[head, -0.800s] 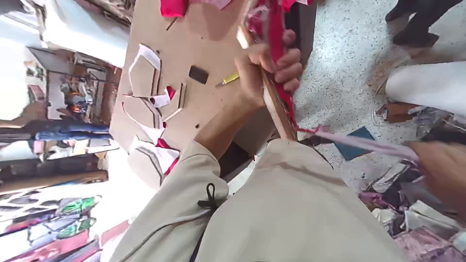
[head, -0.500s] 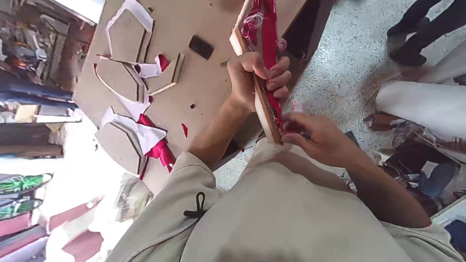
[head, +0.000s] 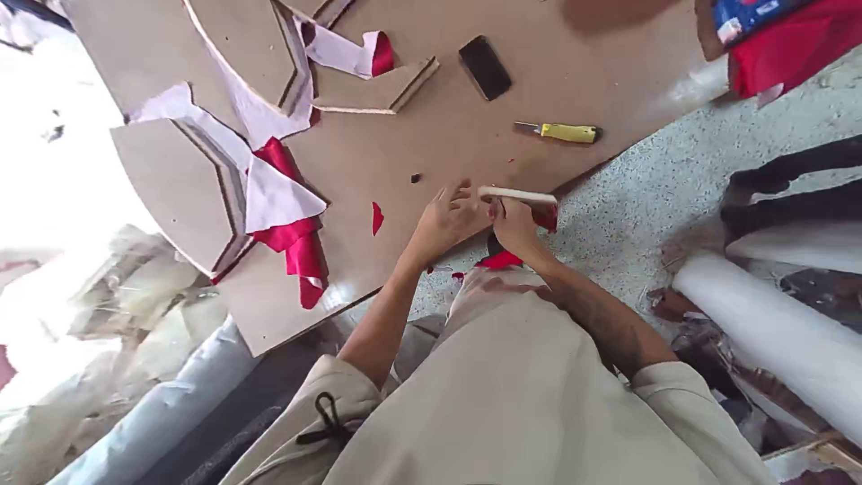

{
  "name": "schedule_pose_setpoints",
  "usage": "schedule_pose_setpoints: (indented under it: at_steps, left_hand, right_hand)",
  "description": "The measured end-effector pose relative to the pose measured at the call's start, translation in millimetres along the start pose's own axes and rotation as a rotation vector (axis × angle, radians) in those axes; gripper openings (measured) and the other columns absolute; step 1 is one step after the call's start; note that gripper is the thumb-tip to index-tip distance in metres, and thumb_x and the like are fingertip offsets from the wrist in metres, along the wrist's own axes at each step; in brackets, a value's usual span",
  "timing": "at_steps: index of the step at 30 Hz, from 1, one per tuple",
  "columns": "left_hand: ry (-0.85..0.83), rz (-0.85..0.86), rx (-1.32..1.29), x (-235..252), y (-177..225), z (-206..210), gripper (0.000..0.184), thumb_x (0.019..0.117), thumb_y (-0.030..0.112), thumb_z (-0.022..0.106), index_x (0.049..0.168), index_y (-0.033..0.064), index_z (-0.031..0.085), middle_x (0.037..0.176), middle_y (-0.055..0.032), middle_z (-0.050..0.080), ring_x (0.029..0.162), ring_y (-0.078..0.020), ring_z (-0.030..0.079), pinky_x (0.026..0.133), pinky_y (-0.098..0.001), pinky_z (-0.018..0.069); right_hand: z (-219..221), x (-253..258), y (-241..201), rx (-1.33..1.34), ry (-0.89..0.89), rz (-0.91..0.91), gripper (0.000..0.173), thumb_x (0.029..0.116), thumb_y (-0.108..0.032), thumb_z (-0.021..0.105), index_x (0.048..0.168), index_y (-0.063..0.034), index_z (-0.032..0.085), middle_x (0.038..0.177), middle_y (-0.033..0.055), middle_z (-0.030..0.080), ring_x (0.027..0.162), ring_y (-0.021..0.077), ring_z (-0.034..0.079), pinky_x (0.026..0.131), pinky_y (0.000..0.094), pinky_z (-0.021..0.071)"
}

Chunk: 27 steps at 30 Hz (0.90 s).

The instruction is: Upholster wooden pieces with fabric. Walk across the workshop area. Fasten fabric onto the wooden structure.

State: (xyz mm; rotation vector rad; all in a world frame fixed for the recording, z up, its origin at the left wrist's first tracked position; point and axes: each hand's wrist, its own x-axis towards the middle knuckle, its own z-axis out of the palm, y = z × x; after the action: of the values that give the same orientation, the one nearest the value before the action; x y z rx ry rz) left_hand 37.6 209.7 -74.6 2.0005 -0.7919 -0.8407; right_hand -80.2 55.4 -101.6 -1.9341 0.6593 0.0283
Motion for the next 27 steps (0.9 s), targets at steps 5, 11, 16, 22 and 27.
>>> schedule_pose_setpoints:
  at_steps: [5,11,16,22,27]
  left_hand:
    - [0.044,0.094,-0.456,-7.3,-82.3,1.5,0.102,0.0825,0.046,0.084,0.16,0.0096,0.028,0.16,-0.0085,0.041,0.141,-0.0236,0.049,0.113,-0.0454,0.0488]
    - [0.288,0.212,-0.935,35.6,-80.1,22.6,0.076,0.0819,0.065,0.074,0.138,0.0189,0.05,0.115,-0.0022,0.069,0.093,-0.0129,0.067,0.076,-0.0316,0.0582]
    - [0.617,0.11,-1.016,58.8,-54.7,26.6,0.037,0.1069,0.047,0.048,0.088,0.0153,0.054,0.062,-0.0009,0.05,0.043,-0.009,0.043,0.039,-0.0242,0.0394]
    - [0.617,0.108,-0.93,84.7,-47.6,28.4,0.044,0.1056,0.036,0.053,0.068,0.0131,0.051,0.054,-0.0005,0.052,0.043,-0.0088,0.048,0.042,-0.0256,0.0428]
    - [0.745,0.158,-0.955,101.5,-62.8,40.3,0.049,0.1013,0.041,0.056,0.059,0.0174,0.054,0.053,0.0058,0.056,0.046,-0.0048,0.054,0.046,-0.0251,0.0484]
  right_hand:
    - [43.6,42.4,-32.6,0.28,-0.277,0.301,0.04,0.1103,-0.033,0.042,0.103,-0.0032,0.068,0.074,0.0071,0.059,0.061,0.0161,0.055,0.057,0.0348,0.0499]
    - [24.6,63.0,-69.6,0.731,-0.597,0.4,0.034,0.1101,-0.033,0.044,0.089,-0.0114,0.059,0.057,-0.0062,0.039,0.042,0.0033,0.033,0.04,0.0183,0.0299]
    - [14.3,71.1,-56.7,0.379,-0.661,0.114,0.033,0.1121,-0.03,0.038,0.099,-0.0094,0.06,0.062,-0.0044,0.042,0.051,0.007,0.04,0.048,0.0237,0.0364]
    - [-5.6,77.7,-31.6,0.066,-0.484,-0.123,0.03,0.1101,-0.022,0.044,0.108,-0.0044,0.068,0.078,0.0021,0.062,0.07,0.0094,0.06,0.069,0.0303,0.0545]
    - [26.6,58.4,-3.9,-0.21,-0.224,-0.331,0.019,0.1042,-0.015,0.05,0.103,-0.0022,0.064,0.069,0.0088,0.063,0.062,0.023,0.065,0.058,0.0432,0.0553]
